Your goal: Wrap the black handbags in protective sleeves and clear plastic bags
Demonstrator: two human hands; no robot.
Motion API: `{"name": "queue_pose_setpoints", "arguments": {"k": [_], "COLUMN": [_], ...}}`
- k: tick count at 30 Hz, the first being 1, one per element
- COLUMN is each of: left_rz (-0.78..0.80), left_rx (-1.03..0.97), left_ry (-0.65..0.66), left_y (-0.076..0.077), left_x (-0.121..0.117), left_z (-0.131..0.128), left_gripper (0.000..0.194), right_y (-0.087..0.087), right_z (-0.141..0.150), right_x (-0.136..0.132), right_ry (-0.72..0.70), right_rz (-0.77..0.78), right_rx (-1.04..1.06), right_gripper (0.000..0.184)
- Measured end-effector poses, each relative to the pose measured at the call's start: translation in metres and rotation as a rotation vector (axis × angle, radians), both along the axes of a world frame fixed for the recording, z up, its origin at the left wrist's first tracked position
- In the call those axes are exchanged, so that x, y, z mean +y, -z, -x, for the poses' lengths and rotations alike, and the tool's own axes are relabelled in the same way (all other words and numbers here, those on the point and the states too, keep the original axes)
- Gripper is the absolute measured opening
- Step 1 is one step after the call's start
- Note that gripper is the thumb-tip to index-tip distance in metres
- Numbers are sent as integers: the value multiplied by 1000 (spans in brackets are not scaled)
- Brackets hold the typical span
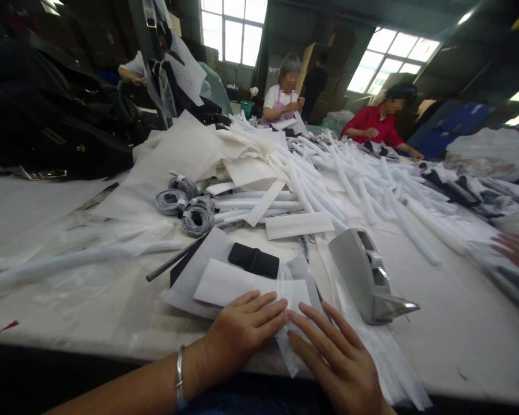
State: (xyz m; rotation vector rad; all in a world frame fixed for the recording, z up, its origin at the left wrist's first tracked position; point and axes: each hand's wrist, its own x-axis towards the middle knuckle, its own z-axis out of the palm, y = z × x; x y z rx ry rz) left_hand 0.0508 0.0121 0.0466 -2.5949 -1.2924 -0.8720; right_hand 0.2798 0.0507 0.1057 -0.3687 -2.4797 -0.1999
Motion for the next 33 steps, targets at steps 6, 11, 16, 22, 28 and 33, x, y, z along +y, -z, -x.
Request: {"name": "queue_pose_setpoints", "arguments": {"k": [6,11,16,22,28,33], "left_rz": [-50,-99,-138,-132,-171,-184], "left_rx": [-50,-131,-148,-178,-205,-199], "left_ry": [-10,-26,-34,-14,24,32], "left_y": [-3,-2,-1,-2,-1,-5], "left_x": [2,4,5,4,8,11], "left_z": [-1,-3,-6,-2,1,0], "left_gripper": [36,32,31,31,32,32], "right_y": [-9,-2,4,4,6,8], "right_z": [4,10,14,17,20,21], "right_x": [15,22,30,35,33,31], "right_ry": [-46,19,242,363,338,342], "right_rz": [26,120,469,751,644,483], "right_rx": [-75,-57,-182,-200,-211,-304], "right_gripper": [31,22,27,25,28,27]}}
